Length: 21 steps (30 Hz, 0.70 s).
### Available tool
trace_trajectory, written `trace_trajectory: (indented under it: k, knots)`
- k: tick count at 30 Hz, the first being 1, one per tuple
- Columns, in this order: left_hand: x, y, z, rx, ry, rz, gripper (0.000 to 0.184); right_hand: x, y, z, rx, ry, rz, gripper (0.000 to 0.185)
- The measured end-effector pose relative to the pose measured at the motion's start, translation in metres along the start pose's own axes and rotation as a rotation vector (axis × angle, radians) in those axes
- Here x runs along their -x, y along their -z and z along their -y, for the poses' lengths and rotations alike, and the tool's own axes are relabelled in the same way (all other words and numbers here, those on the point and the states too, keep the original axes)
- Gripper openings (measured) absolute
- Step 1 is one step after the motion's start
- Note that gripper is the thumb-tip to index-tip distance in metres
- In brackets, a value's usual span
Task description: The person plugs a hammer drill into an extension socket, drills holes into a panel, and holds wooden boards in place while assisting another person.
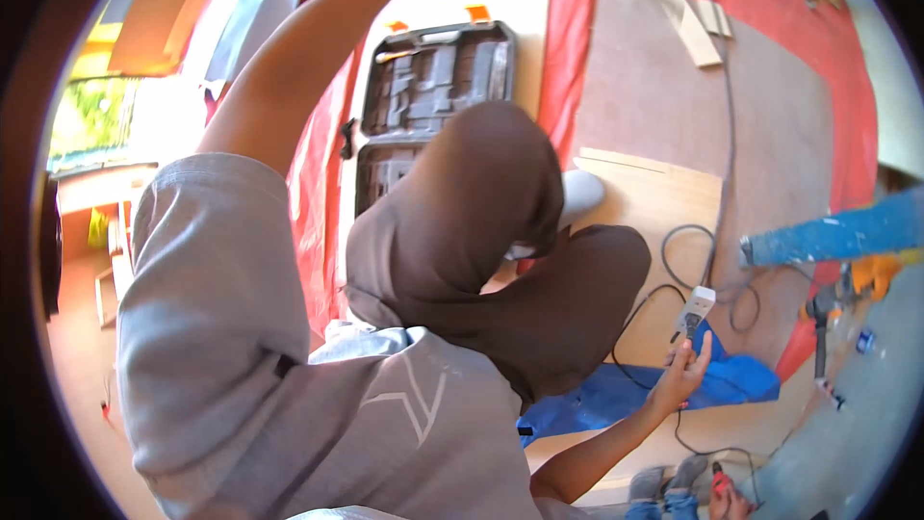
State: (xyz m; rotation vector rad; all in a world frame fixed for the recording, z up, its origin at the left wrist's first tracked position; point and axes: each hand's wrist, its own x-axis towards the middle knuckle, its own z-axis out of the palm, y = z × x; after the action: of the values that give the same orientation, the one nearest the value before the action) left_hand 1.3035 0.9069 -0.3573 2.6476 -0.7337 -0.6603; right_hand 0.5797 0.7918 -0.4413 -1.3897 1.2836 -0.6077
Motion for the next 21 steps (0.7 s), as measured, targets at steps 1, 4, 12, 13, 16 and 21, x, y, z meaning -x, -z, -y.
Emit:
trace_trajectory:
  k: [1,4,12,13,16,21]
  knots:
    - [0.03,-0.002,0.053,-0.258,0.039,-0.002,0.028,-0.004,-0.002,-0.004,0.004,-0.004,0.003,0.05]
    - [0.178,-0.047,0.169,0.312,0.164,0.066,0.032,-0.018,-0.001,-0.035,-0.003,-0.053,0.059,0.053]
    - [0.358,-0.279,0.229,1.325,1.068,-0.447,0.034,-0.054,-0.039,-0.1,-0.006,-0.117,0.174,0.052]
    - [0.369,-0.291,0.229,1.111,0.957,-0.334,0.033,-0.064,-0.04,-0.133,-0.075,-0.113,0.182,0.052]
    - [0.361,-0.357,0.277,1.42,1.135,-0.311,0.032,-0.085,-0.052,-0.194,0.334,-0.073,0.151,0.032]
    - [0.238,-0.31,0.257,1.049,0.724,0.068,0.034,-0.083,-0.099,-0.225,0.631,0.033,0.033,0.031]
